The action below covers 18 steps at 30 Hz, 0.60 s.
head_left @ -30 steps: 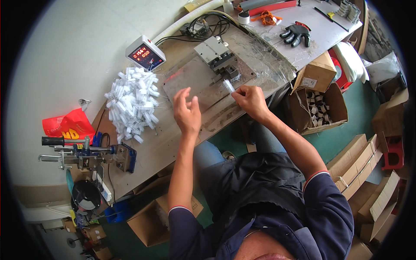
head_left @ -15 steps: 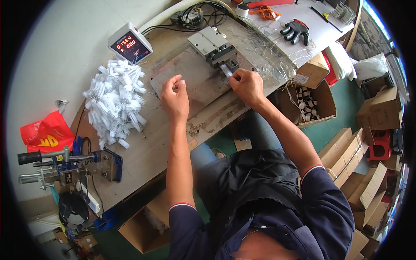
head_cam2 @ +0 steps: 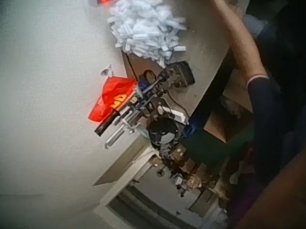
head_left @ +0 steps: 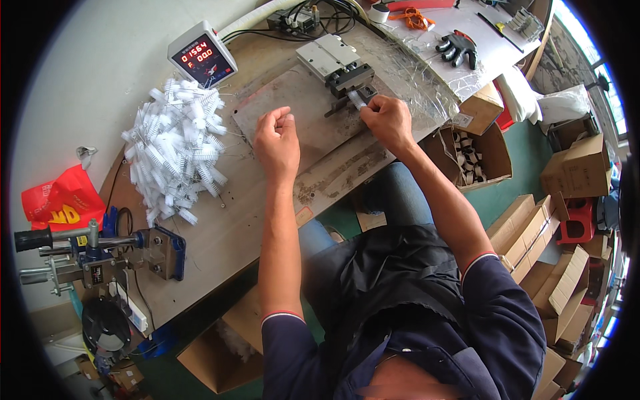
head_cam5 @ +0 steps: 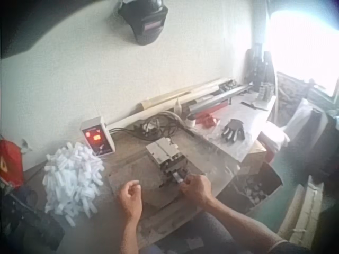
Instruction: The person assembles small plastic components using a workbench fixture and a manual press.
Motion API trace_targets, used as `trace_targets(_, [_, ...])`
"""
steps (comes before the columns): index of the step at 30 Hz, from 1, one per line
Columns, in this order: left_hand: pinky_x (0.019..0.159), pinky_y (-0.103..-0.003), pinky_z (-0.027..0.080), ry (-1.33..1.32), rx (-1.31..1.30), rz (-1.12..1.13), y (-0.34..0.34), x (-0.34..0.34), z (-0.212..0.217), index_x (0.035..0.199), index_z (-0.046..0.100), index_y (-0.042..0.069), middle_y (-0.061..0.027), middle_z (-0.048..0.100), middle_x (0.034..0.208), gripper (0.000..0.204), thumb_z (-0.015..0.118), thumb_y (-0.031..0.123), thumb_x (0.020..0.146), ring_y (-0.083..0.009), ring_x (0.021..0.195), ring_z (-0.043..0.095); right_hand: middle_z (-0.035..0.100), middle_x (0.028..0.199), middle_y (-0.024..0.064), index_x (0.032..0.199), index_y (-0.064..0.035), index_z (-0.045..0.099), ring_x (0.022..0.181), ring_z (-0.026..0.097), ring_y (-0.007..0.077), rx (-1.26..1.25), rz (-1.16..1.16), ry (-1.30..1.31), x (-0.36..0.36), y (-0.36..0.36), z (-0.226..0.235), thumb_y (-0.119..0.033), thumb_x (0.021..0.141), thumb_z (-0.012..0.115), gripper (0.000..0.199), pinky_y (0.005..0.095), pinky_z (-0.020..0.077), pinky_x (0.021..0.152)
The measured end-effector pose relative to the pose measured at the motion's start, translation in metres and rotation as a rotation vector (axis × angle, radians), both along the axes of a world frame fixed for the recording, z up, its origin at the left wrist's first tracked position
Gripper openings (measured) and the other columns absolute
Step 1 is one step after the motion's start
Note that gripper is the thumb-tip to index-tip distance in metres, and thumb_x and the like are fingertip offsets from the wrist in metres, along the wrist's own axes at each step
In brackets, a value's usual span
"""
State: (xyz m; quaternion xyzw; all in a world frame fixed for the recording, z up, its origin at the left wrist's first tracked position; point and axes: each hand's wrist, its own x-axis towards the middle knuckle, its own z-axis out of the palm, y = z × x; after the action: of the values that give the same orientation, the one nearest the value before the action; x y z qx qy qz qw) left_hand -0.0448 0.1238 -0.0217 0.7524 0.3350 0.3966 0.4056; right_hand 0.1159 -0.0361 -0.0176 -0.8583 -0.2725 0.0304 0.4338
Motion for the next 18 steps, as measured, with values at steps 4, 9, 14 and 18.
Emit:
trace_targets(4, [0.076,-0.032,0.054,0.008,0.012,-0.016,0.0,0.0,0.0,0.107,0.073,0.002,-0.0068,0.069,0.099,0.016,0.067,0.009,0.094,-0.0169,0.082,0.066,0.065,0.068,0.0178,0.073,-0.0034,0.068,0.067,0.065,0.0361,0.002,0.005,0.029,0.0,-0.001,0.003,-0.021,0.074,0.067,0.017,0.0445,0.0515,0.066])
trace_targets(9, [0.08,-0.029,0.053,-0.015,0.005,0.004,-0.001,0.001,-0.002,0.108,0.075,0.003,-0.0036,0.071,0.099,0.017,0.07,0.011,0.094,-0.0124,0.084,0.064,0.066,0.069,0.0179,0.075,-0.0043,0.07,0.069,0.067,0.037,-0.001,0.006,0.026,0.001,0.002,0.002,-0.026,0.08,0.07,0.022,0.0452,0.0523,0.067])
trace_targets(14, [0.079,-0.03,0.053,0.017,0.046,0.007,-0.003,0.002,-0.002,0.109,0.074,0.003,-0.0036,0.071,0.102,0.018,0.069,0.013,0.095,-0.0132,0.084,0.063,0.067,0.069,0.0177,0.078,-0.0057,0.071,0.071,0.068,0.0382,0.042,-0.031,0.027,0.001,0.001,-0.001,-0.032,0.086,0.073,0.028,0.046,0.0531,0.068])
trace_targets(18, [0.077,-0.035,0.054,0.075,0.091,-0.016,-0.011,0.005,0.004,0.109,0.072,0.003,-0.0071,0.069,0.106,0.017,0.068,0.014,0.096,-0.0189,0.085,0.066,0.067,0.069,0.0175,0.078,-0.0058,0.071,0.07,0.069,0.0382,0.128,-0.029,-0.008,-0.005,-0.004,-0.005,-0.03,0.086,0.073,0.026,0.0461,0.0533,0.067])
